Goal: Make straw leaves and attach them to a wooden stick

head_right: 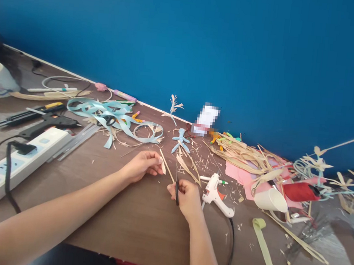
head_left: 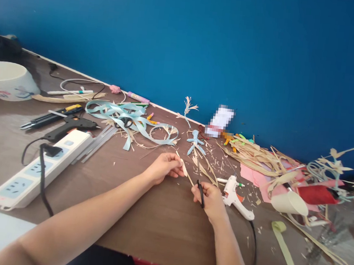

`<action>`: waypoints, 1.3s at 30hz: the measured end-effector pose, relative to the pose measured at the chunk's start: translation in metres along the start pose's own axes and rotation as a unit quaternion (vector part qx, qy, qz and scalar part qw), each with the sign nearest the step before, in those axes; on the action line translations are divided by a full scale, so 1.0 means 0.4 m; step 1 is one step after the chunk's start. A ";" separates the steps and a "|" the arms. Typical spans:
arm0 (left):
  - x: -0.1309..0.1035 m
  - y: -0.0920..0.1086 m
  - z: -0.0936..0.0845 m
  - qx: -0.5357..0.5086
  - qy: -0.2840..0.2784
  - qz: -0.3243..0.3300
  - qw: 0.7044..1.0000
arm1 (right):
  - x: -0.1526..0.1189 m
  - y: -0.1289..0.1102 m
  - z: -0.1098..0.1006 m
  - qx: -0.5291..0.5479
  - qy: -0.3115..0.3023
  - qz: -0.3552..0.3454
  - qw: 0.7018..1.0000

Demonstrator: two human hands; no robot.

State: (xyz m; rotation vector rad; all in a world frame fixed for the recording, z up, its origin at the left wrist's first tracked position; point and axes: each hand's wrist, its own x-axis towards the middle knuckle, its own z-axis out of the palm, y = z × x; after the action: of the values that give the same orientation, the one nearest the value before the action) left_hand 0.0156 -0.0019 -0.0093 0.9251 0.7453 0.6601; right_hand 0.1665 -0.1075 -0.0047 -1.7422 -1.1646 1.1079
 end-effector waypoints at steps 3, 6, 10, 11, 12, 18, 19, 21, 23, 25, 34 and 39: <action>0.003 0.002 -0.002 -0.035 0.011 -0.003 0.999 | -0.002 -0.004 -0.003 -0.008 -0.026 -0.005 1.000; 0.007 0.006 -0.007 -0.070 0.024 -0.010 0.997 | -0.002 0.000 -0.006 -0.017 -0.030 -0.005 0.999; 0.007 0.001 -0.003 -0.080 0.016 -0.024 0.996 | 0.009 0.014 -0.001 0.042 0.043 -0.062 0.996; 0.005 -0.003 0.002 -0.082 0.007 -0.032 0.996 | 0.012 0.017 0.003 0.065 0.063 -0.085 0.992; 0.002 -0.008 0.008 -0.085 -0.004 -0.040 0.996 | 0.015 0.019 0.007 0.083 0.076 -0.104 0.988; -0.011 -0.040 0.040 -0.095 -0.069 -0.078 0.990 | 0.022 0.020 0.023 0.045 0.080 -0.142 0.986; -0.011 -0.042 0.041 -0.091 -0.078 -0.083 0.989 | 0.021 0.019 0.023 0.031 0.077 -0.137 0.987; -0.012 -0.041 0.038 -0.074 -0.096 -0.093 0.988 | 0.019 0.018 0.021 0.015 0.066 -0.119 0.991; -0.014 -0.035 0.032 -0.041 -0.110 -0.090 0.989 | 0.017 0.017 0.019 0.013 0.054 -0.103 0.993; -0.018 -0.025 0.027 0.021 -0.122 -0.068 0.990 | 0.016 0.016 0.017 0.013 0.043 -0.094 0.995; -0.025 -0.011 0.023 0.240 -0.165 0.023 0.956 | 0.006 0.003 -0.006 0.027 0.025 -0.074 0.997; -0.025 -0.005 0.022 0.230 -0.202 0.031 0.951 | -0.009 -0.015 -0.019 0.142 -0.039 -0.055 0.988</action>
State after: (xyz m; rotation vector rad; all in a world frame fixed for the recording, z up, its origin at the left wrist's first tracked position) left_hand 0.0172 -0.0143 -0.0049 1.4650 0.5062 0.3304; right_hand 0.1712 -0.1099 0.0041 -1.4131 -1.0766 1.2177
